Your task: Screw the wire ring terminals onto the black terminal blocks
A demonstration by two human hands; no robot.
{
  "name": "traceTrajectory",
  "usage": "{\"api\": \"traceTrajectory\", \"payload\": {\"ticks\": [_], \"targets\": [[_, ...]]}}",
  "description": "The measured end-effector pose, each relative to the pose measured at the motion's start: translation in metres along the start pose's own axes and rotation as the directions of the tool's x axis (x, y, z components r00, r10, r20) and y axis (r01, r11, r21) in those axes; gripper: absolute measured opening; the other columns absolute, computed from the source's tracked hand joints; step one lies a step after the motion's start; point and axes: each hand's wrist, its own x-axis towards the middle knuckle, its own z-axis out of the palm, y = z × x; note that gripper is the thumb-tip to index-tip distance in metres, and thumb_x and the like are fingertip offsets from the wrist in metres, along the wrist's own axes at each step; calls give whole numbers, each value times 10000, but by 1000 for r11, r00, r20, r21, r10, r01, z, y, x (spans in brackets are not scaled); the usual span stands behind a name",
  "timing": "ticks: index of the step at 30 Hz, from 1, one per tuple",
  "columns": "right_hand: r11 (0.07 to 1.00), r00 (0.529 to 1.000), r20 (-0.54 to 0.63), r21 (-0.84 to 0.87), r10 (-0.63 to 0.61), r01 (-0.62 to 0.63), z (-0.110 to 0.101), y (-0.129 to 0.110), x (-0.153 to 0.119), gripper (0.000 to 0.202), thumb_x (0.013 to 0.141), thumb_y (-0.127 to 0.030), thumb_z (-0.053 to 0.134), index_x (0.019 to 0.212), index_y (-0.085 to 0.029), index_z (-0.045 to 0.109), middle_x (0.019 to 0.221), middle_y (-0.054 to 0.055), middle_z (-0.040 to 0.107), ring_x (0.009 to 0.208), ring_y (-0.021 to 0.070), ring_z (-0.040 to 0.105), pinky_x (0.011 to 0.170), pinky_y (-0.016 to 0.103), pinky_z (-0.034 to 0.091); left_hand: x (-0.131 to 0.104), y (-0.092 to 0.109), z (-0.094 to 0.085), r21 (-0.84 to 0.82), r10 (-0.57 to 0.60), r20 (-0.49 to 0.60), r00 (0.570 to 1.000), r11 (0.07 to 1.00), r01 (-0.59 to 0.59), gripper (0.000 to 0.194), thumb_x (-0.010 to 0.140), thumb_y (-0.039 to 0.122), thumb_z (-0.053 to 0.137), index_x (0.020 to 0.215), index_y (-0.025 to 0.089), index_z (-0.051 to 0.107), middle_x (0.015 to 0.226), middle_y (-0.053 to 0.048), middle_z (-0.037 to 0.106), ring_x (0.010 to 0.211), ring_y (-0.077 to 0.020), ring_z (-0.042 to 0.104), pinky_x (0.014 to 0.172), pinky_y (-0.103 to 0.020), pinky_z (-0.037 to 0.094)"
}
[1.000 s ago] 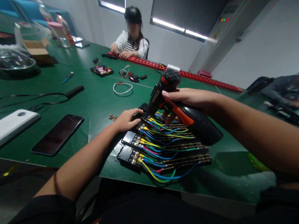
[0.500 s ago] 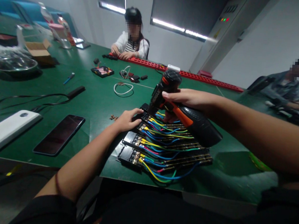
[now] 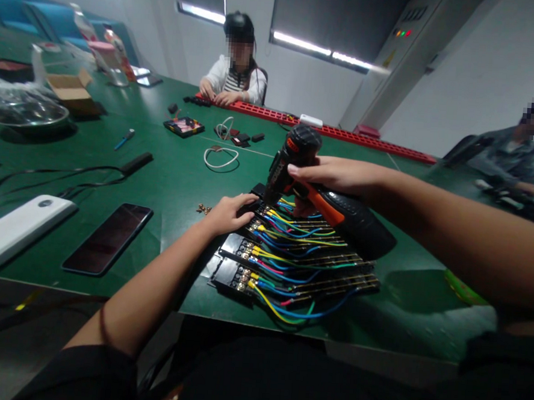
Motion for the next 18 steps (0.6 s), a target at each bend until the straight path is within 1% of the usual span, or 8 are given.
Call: {"api": "traceTrajectory", "payload": {"ticks": [3,7,12,18], "targets": [[1000,1000,15,1,3,-3,-3,1,1,366,956,-460,614,1128,-137,638,817,65,740,732,172,722,734,292,623,0,0,0,-16,-3,0,1000,1000,3,526,896,392,547,1370,163,548,1278,-107,705,1193,-264,671,1036,-417,533],[1000,999,31,3,11,-11,-5,1,1,388,963,-481,596,1114,-126,643,832,71,744,730,165,721,729,285,620,0,-1,0,-44,-3,2,1000,999,3,524,895,383,552,1371,164,536,1295,-112,697,1217,-260,661,1043,-413,529],[1000,999,38,22,6,-6,-3,0,0,365,962,-463,605,1109,-130,641,823,69,748,734,167,724,738,285,620,0,-2,0,-52,-3,-5,1000,999,2,503,897,388,556,1352,172,547,1295,-106,697,1217,-258,662,1046,-407,530],[997,997,55,52,55,-58,-4,-1,1,358,961,-457,603,1105,-132,649,828,78,748,729,172,723,729,289,627,-1,-3,1,-43,2,-14,1000,999,-3,493,899,402,556,1341,183,558,1282,-92,703,1195,-252,672,1041,-399,534]]}}
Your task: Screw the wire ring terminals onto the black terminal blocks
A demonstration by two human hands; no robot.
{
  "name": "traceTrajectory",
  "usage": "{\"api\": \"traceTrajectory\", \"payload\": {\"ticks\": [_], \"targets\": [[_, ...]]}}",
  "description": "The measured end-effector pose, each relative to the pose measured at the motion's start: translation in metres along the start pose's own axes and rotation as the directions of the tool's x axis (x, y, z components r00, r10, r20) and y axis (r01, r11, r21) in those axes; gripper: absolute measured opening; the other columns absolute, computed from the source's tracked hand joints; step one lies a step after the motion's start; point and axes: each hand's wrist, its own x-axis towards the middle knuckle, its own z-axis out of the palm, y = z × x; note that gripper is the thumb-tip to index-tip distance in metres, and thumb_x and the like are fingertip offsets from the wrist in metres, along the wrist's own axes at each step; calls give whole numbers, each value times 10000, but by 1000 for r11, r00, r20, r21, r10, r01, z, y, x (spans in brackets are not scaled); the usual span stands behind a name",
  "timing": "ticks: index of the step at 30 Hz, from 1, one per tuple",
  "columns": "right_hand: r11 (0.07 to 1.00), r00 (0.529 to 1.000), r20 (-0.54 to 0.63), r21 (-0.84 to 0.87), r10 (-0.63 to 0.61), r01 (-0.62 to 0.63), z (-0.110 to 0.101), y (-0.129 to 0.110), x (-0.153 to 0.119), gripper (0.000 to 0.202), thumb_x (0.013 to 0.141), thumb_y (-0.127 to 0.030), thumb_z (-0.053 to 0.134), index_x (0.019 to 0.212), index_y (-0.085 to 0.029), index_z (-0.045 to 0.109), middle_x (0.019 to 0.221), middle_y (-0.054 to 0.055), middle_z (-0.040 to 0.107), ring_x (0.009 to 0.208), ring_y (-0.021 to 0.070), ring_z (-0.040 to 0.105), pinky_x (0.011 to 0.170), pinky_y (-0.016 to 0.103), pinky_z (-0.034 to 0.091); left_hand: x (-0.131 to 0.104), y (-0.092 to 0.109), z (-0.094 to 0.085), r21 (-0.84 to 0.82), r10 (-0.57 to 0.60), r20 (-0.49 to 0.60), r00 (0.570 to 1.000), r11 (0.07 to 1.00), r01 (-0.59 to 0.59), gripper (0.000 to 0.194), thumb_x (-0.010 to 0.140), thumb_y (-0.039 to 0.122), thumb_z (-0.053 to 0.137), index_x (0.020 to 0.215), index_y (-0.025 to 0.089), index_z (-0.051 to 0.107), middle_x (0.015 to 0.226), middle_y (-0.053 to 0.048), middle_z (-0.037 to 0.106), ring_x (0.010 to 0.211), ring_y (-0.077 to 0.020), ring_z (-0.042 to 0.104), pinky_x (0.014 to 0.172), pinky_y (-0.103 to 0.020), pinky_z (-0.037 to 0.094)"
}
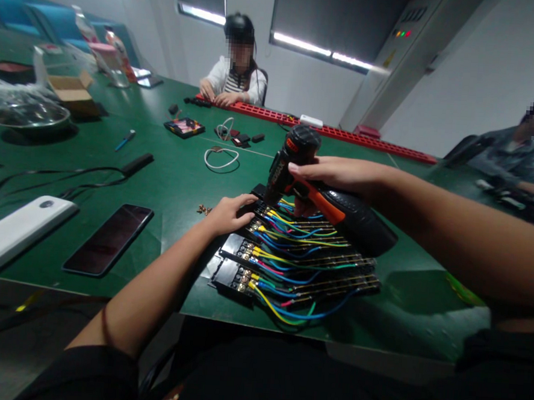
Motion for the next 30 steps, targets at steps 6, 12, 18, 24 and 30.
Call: {"api": "traceTrajectory", "payload": {"ticks": [6,12,18,24,30], "targets": [[996,1000,-11,84,25,-24,5,0,-2,330,957,-421,611,1142,-150,640,917,87,741,764,178,719,689,283,638,0,0,0,41,27,5,1000,999,-27,429,909,387,546,1296,211,603,1327,-76,681,1254,-259,634,1118,-453,474],[992,994,-106,121,-5,18,9,2,-8,280,964,-344,604,1177,-164,622,950,78,726,761,161,704,689,271,642,1,-2,2,30,99,13,995,995,-100,321,920,347,526,1163,194,669,1329,-103,674,1336,-270,568,1170,-504,411],[995,994,-106,91,-16,26,-4,-2,-20,338,956,-371,613,1211,-150,619,927,84,726,708,159,701,679,284,644,2,-4,2,57,109,12,994,992,-109,309,922,336,529,1147,217,703,1351,-113,635,1315,-276,546,1141,-516,425],[996,991,-129,75,-27,36,-14,0,-18,350,954,-390,618,1205,-146,624,898,80,727,667,150,696,655,273,641,3,-8,5,96,144,66,987,984,-149,349,954,260,463,1152,283,749,1395,-98,544,1323,-279,471,1148,-522,388],[997,990,-138,72,-3,13,-21,4,-13,322,971,-378,594,1178,-133,625,901,86,736,618,137,686,618,262,635,6,-6,3,116,145,107,984,981,-157,376,922,196,470,1162,293,743,1385,-95,518,1316,-289,437,1156,-544,363]]}}
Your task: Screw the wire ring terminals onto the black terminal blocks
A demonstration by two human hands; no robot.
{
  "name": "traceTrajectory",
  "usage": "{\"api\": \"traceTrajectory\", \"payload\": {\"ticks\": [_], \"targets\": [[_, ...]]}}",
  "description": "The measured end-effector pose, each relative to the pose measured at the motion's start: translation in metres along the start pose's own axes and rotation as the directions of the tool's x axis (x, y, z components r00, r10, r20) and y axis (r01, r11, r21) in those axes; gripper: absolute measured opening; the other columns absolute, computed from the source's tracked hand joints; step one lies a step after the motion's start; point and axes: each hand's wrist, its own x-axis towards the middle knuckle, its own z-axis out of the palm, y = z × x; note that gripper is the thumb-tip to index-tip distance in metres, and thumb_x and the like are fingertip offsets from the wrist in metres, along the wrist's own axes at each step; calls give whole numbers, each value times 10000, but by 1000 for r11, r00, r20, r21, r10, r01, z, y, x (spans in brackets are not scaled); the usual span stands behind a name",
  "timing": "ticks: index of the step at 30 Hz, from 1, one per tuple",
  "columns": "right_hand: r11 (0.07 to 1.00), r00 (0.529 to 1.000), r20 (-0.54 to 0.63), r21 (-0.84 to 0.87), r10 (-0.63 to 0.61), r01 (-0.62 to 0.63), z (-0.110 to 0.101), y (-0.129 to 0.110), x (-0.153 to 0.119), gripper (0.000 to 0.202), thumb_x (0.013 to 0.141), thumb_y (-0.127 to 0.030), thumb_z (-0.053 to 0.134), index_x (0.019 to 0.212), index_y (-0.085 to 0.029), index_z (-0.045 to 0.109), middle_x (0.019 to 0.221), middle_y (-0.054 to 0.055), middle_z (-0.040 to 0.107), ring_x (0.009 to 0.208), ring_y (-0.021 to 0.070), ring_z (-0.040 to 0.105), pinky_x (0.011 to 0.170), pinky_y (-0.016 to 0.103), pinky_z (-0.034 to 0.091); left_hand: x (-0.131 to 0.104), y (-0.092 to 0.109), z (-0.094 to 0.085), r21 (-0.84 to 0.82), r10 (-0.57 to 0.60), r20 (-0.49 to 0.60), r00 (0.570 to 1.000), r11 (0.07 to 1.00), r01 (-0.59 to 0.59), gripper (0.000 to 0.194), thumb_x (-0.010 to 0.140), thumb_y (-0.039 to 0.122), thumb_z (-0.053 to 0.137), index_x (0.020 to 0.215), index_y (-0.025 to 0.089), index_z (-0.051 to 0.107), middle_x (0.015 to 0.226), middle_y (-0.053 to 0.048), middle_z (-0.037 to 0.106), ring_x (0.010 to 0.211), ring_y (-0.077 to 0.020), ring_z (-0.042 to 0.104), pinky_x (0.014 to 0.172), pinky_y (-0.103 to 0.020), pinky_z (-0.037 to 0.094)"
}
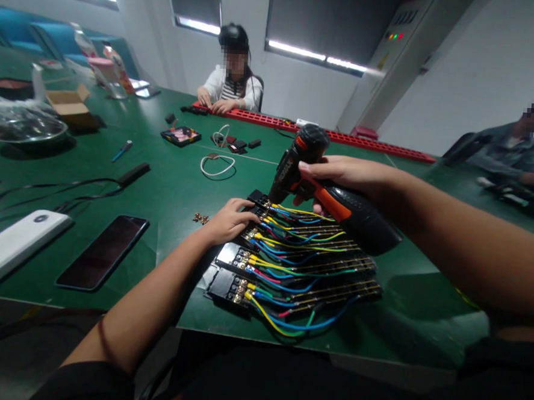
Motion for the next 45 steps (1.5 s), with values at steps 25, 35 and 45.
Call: {"api": "traceTrajectory", "payload": {"ticks": [25,35,45], "targets": [[1000,999,44,13,16,-16,-1,6,5,305,986,-374,577,1162,-132,633,881,79,735,636,135,689,636,256,636,-1,-5,4,-21,-19,13,1000,1000,20,364,969,218,432,1164,286,732,1412,-84,485,1337,-279,414,1171,-520,338],[999,998,56,24,-33,32,-7,7,2,301,999,-325,560,1229,-133,588,906,83,734,686,138,699,637,242,629,5,3,-1,-6,-17,2,1000,1000,17,415,974,317,441,1325,210,634,1352,-125,546,1291,-276,479,1135,-489,381],[996,992,88,33,-86,84,-16,13,1,285,989,-365,567,1154,-137,618,888,74,712,704,145,694,662,262,638,12,14,-8,152,-16,74,997,988,4,411,936,273,471,1305,248,650,1338,-114,519,1261,-283,483,1096,-486,405]]}}
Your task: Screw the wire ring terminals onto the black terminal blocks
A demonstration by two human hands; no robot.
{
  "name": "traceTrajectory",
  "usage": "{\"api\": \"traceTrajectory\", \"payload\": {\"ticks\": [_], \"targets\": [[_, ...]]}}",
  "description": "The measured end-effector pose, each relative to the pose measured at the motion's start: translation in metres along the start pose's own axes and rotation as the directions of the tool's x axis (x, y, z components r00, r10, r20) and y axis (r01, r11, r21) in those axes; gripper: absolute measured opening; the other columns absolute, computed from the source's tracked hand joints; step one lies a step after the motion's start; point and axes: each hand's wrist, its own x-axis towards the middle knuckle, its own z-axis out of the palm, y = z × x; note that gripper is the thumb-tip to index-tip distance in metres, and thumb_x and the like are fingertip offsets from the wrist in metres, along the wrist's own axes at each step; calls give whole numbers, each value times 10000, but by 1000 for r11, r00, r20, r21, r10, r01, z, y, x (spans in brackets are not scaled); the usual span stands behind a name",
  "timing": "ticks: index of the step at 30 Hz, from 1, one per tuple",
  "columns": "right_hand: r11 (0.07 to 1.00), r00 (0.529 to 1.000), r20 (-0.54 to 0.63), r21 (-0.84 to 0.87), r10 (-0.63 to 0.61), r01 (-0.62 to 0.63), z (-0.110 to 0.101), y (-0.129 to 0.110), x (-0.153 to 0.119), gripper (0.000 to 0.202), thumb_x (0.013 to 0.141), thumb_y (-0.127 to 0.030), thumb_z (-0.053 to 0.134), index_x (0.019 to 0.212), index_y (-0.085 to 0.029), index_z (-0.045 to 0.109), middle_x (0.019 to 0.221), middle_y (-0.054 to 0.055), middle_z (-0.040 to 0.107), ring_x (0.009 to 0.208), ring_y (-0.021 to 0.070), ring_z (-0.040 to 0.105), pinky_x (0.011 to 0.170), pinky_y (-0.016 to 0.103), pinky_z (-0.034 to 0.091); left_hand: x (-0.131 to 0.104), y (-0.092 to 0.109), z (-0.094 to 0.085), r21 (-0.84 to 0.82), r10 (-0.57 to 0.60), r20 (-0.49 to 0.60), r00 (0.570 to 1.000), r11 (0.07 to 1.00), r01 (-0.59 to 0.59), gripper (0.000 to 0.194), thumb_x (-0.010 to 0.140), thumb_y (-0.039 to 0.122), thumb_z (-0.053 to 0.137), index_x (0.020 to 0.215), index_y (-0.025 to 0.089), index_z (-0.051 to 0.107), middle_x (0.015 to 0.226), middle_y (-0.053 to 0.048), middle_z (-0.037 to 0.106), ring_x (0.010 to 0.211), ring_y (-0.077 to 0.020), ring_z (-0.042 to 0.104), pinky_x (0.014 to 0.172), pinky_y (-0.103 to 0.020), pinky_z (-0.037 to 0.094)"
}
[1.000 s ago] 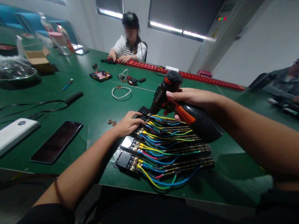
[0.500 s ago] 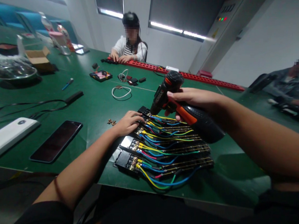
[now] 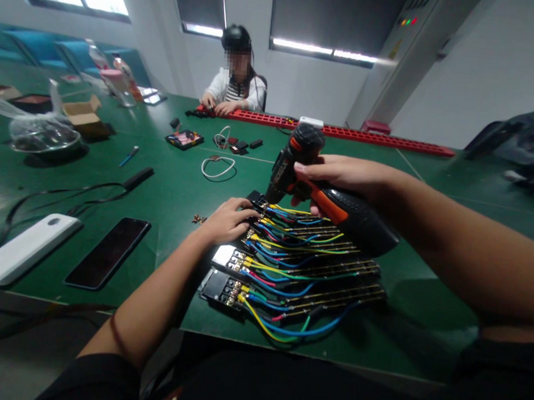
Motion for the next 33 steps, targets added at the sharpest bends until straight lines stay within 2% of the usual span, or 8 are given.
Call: {"api": "traceTrajectory", "payload": {"ticks": [16,21,26,33], "targets": [[999,999,28,-3,34,-34,-2,9,5,286,996,-392,548,1147,-158,617,851,58,706,698,149,691,659,279,639,4,6,-3,103,-26,45,999,994,21,441,904,250,486,1315,260,645,1329,-107,505,1189,-292,480,1077,-487,406],[1000,999,38,14,15,-15,0,9,6,263,970,-400,598,1109,-180,633,920,67,712,764,169,704,652,285,636,4,6,-2,103,-39,41,998,994,35,443,902,259,489,1317,289,640,1322,-93,508,1184,-286,474,1072,-483,409],[999,1000,0,35,6,-6,5,8,7,212,977,-355,594,1071,-169,631,970,77,714,823,168,703,669,272,633,4,8,-3,84,-40,33,999,996,37,427,900,270,503,1297,287,657,1306,-94,514,1183,-292,471,1072,-488,407],[996,995,68,36,74,-77,4,3,10,257,1000,-376,553,1093,-146,618,888,66,709,743,146,695,677,265,629,4,9,-2,75,-43,24,999,996,41,409,914,278,504,1294,272,655,1313,-104,510,1204,-295,480,1087,-494,412]]}}
